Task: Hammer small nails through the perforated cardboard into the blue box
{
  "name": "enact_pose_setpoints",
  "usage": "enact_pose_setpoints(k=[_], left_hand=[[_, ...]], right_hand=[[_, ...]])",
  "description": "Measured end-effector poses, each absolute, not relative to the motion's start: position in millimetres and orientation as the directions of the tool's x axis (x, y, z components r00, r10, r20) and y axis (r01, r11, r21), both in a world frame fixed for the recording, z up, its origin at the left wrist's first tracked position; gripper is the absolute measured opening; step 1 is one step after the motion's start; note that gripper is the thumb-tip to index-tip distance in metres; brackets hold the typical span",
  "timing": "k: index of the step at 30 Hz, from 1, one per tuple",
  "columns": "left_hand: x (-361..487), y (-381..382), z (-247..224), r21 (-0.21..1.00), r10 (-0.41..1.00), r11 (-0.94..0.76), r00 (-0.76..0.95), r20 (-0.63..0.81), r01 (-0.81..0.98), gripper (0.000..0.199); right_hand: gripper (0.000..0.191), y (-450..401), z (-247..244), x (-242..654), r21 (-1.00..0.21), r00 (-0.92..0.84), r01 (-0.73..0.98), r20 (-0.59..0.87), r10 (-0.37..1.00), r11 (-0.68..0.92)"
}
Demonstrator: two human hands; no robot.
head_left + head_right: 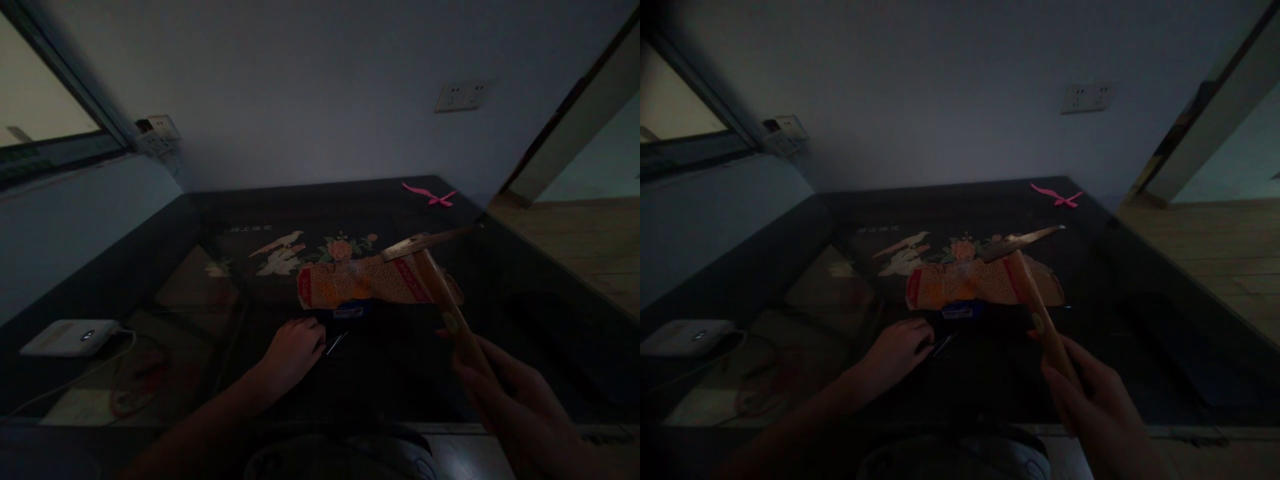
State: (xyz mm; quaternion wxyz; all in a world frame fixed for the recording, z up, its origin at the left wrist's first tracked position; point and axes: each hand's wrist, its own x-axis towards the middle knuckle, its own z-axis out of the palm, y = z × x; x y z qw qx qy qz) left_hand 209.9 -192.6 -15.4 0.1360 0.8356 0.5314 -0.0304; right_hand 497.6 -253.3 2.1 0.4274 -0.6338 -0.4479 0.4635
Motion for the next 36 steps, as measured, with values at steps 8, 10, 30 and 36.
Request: enact_pose_setpoints(k=[8,10,30,36], left_hand=[[216.8,-187.7,-9.6,0.052,0.899,-0.354,0.356,-0.257,0.934,0.021],[212.1,-189.4,-7.4,0.093,0.911,-0.322,0.335,-0.242,0.942,0.020],[178.4,-196.7,28.0,0.977,0.951,-0.050,0.310,-0.016,0.205,0.013],[196.6,-144.1,48.6,0.935,0.941,-0.320,0.172,0.293,0.154,0.026]], right_hand=[[0.047,-256.1,3.4,499.2,-0.961,0.182,0.216,-0.135,0.974,-0.174],[0.046,-255.7,4.3,499.0,-0.960,0.182,0.220,-0.132,0.975,-0.171],[0.046,-248.3,9.7,481.4,-0.955,0.122,0.204,-0.193,0.974,-0.215],[0.047,-246.6,20.5,473.1,-0.955,0.148,0.186,-0.204,0.968,-0.230]])
